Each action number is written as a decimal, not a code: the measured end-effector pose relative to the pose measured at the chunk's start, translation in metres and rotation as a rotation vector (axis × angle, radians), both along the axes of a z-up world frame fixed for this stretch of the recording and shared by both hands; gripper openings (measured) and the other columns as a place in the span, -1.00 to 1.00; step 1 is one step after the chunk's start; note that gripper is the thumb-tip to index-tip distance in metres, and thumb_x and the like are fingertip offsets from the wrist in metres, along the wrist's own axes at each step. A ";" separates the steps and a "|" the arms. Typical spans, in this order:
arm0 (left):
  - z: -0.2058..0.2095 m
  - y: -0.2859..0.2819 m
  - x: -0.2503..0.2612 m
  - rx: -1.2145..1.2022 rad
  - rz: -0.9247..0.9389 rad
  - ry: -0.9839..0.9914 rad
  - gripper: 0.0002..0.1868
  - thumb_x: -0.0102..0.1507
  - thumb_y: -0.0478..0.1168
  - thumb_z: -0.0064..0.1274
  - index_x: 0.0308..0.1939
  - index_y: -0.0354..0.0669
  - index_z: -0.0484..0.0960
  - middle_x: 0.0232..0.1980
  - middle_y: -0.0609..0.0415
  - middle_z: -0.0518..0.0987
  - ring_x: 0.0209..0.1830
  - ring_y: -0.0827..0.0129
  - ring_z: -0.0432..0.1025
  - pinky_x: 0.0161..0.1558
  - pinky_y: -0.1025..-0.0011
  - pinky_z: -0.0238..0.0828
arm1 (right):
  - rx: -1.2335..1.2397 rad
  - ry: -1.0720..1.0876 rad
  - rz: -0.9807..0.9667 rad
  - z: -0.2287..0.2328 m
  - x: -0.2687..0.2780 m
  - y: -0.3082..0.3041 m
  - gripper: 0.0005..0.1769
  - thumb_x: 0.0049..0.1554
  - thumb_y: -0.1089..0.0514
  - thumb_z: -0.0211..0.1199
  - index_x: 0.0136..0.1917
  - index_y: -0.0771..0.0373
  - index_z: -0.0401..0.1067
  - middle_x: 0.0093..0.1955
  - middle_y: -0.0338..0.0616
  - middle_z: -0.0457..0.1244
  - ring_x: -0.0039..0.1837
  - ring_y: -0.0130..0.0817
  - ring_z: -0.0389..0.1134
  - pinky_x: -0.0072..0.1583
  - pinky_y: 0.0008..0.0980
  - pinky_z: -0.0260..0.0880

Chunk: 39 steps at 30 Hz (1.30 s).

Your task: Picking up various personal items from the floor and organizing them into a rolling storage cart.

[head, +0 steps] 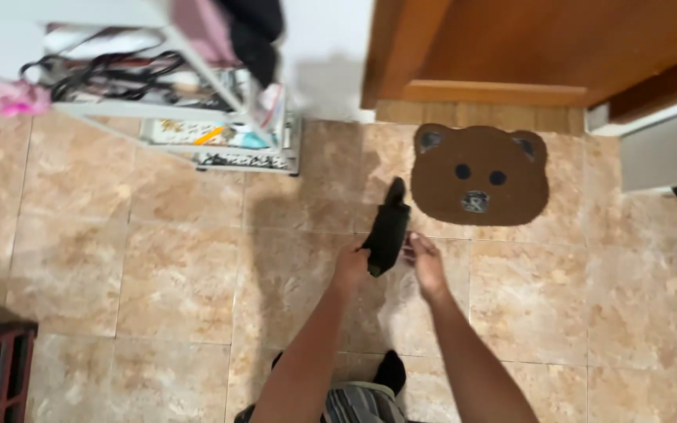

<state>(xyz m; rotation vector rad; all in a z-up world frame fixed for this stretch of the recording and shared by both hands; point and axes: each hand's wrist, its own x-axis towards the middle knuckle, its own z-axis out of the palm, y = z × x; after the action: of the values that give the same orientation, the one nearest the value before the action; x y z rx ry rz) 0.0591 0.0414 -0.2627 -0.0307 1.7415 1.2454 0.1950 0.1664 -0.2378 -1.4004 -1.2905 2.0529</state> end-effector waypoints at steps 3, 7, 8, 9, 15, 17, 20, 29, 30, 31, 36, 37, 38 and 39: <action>-0.033 -0.035 -0.023 0.055 0.138 0.176 -0.74 0.26 -0.32 0.00 -0.06 -0.36 0.71 -0.25 -0.05 0.69 -0.22 0.28 0.55 -0.12 0.30 0.42 | -0.220 0.083 0.007 0.029 -0.050 -0.057 -0.58 0.28 -0.10 0.09 0.22 0.24 0.44 0.06 -0.13 0.38 0.08 -0.26 0.39 0.14 -0.21 0.42; 0.010 -0.084 -0.071 0.073 0.285 0.088 -0.71 0.29 -0.30 -0.07 -0.02 -0.34 0.70 -0.19 -0.06 0.69 -0.20 0.27 0.56 -0.13 0.29 0.44 | -0.225 -0.010 0.132 0.071 -0.107 -0.117 -0.58 0.16 0.00 0.21 0.28 0.10 0.43 0.05 -0.30 0.39 0.07 -0.41 0.39 0.12 -0.32 0.37; 0.024 -0.097 -0.086 0.016 0.249 0.129 -0.70 0.30 -0.30 -0.08 0.02 -0.31 0.68 -0.17 -0.05 0.68 -0.18 0.27 0.56 -0.11 0.30 0.43 | -0.224 -0.073 0.215 0.068 -0.119 -0.129 -0.58 0.16 -0.02 0.25 0.26 0.15 0.45 0.00 -0.31 0.37 0.02 -0.44 0.35 0.06 -0.35 0.35; 0.038 -0.111 -0.102 -0.042 0.213 0.168 -0.70 0.31 -0.30 -0.09 0.06 -0.29 0.66 -0.14 -0.04 0.67 -0.16 0.27 0.55 -0.09 0.31 0.41 | -0.223 -0.135 0.297 0.065 -0.131 -0.140 -0.57 0.16 -0.03 0.29 0.23 0.20 0.48 -0.05 -0.31 0.35 -0.04 -0.46 0.30 0.01 -0.38 0.32; 0.002 -0.188 -0.166 0.158 0.292 0.161 -0.72 0.33 -0.34 -0.10 0.04 -0.33 0.65 -0.13 -0.03 0.68 -0.14 0.30 0.53 -0.04 0.36 0.43 | -0.306 -0.095 0.339 0.059 -0.211 -0.202 -0.64 0.19 -0.08 0.31 0.15 0.14 0.47 -0.18 -0.36 0.24 -0.19 -0.56 0.17 -0.16 -0.48 0.19; 0.013 -0.210 -0.189 0.112 0.278 0.179 -0.72 0.33 -0.34 -0.10 0.05 -0.33 0.65 -0.13 -0.04 0.68 -0.14 0.30 0.52 -0.04 0.37 0.42 | -0.278 -0.115 0.370 0.034 -0.235 -0.218 -0.69 0.19 -0.03 0.33 0.11 0.18 0.48 -0.19 -0.35 0.26 -0.22 -0.56 0.15 -0.20 -0.49 0.13; -0.006 -0.235 -0.221 0.075 0.262 0.246 -0.72 0.33 -0.35 -0.09 0.04 -0.35 0.65 -0.15 -0.08 0.68 -0.16 0.29 0.53 -0.05 0.36 0.42 | -0.242 -0.112 0.370 0.030 -0.278 -0.244 -0.75 0.17 0.07 0.32 0.13 0.09 0.50 -0.22 -0.36 0.27 -0.27 -0.58 0.11 -0.26 -0.52 0.05; -0.067 -0.264 -0.304 0.106 0.352 0.380 -0.71 0.30 -0.41 -0.11 0.05 -0.36 0.64 -0.18 -0.08 0.68 -0.18 0.31 0.55 -0.08 0.38 0.44 | -0.282 0.007 0.259 -0.093 -0.371 -0.279 -0.76 0.25 0.27 0.17 0.19 0.28 0.47 -0.18 -0.25 0.30 -0.27 -0.50 0.20 -0.21 -0.48 0.24; -0.081 -0.265 -0.315 0.105 0.344 0.443 -0.74 0.31 -0.41 -0.08 0.02 -0.38 0.65 -0.21 -0.11 0.67 -0.21 0.29 0.54 -0.10 0.36 0.45 | -0.252 0.044 0.249 -0.101 -0.385 -0.281 -0.74 0.26 0.28 0.14 0.21 0.27 0.47 -0.16 -0.23 0.31 -0.25 -0.49 0.25 -0.18 -0.48 0.30; -0.097 -0.265 -0.324 0.100 0.357 0.436 -0.74 0.31 -0.41 -0.08 0.02 -0.38 0.65 -0.21 -0.11 0.67 -0.21 0.29 0.54 -0.10 0.36 0.45 | -0.254 0.035 0.262 -0.115 -0.397 -0.283 -0.74 0.26 0.28 0.14 0.21 0.27 0.47 -0.16 -0.23 0.31 -0.25 -0.49 0.25 -0.18 -0.48 0.30; -0.143 -0.266 -0.362 0.137 0.563 0.049 -0.73 0.38 -0.35 -0.12 0.03 -0.36 0.67 -0.32 -0.08 0.52 -0.40 0.27 0.33 -0.36 0.24 0.24 | -0.215 0.124 0.185 -0.197 -0.435 -0.297 -0.75 0.27 0.31 0.09 0.21 0.35 0.41 -0.06 -0.12 0.37 -0.12 -0.36 0.40 -0.04 -0.35 0.44; -0.149 -0.267 -0.373 0.136 0.562 0.044 -0.73 0.38 -0.35 -0.12 0.03 -0.36 0.67 -0.32 -0.08 0.52 -0.40 0.27 0.33 -0.36 0.24 0.24 | -0.215 0.120 0.183 -0.201 -0.446 -0.299 -0.75 0.27 0.31 0.09 0.21 0.35 0.41 -0.06 -0.12 0.37 -0.12 -0.36 0.40 -0.04 -0.35 0.44; -0.156 -0.269 -0.384 0.156 0.522 0.123 -0.72 0.36 -0.35 -0.14 0.03 -0.33 0.66 -0.29 0.00 0.58 -0.37 0.34 0.37 -0.31 0.31 0.32 | -0.228 0.142 0.163 -0.205 -0.457 -0.303 -0.74 0.28 0.31 0.08 0.23 0.34 0.41 -0.03 -0.12 0.37 -0.09 -0.36 0.41 0.01 -0.32 0.47; -0.162 -0.270 -0.394 0.176 0.481 0.200 -0.70 0.34 -0.35 -0.16 0.03 -0.29 0.66 -0.27 0.08 0.63 -0.33 0.40 0.42 -0.26 0.39 0.39 | -0.241 0.163 0.143 -0.209 -0.468 -0.305 -0.72 0.28 0.31 0.07 0.25 0.33 0.41 -0.01 -0.12 0.37 -0.06 -0.35 0.41 0.07 -0.30 0.50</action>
<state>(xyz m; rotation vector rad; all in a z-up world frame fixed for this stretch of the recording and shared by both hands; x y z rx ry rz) -0.3353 -0.2283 -0.4244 -0.2407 1.8505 1.7997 -0.2725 -0.1390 -0.4467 -1.2334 -1.1358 2.4307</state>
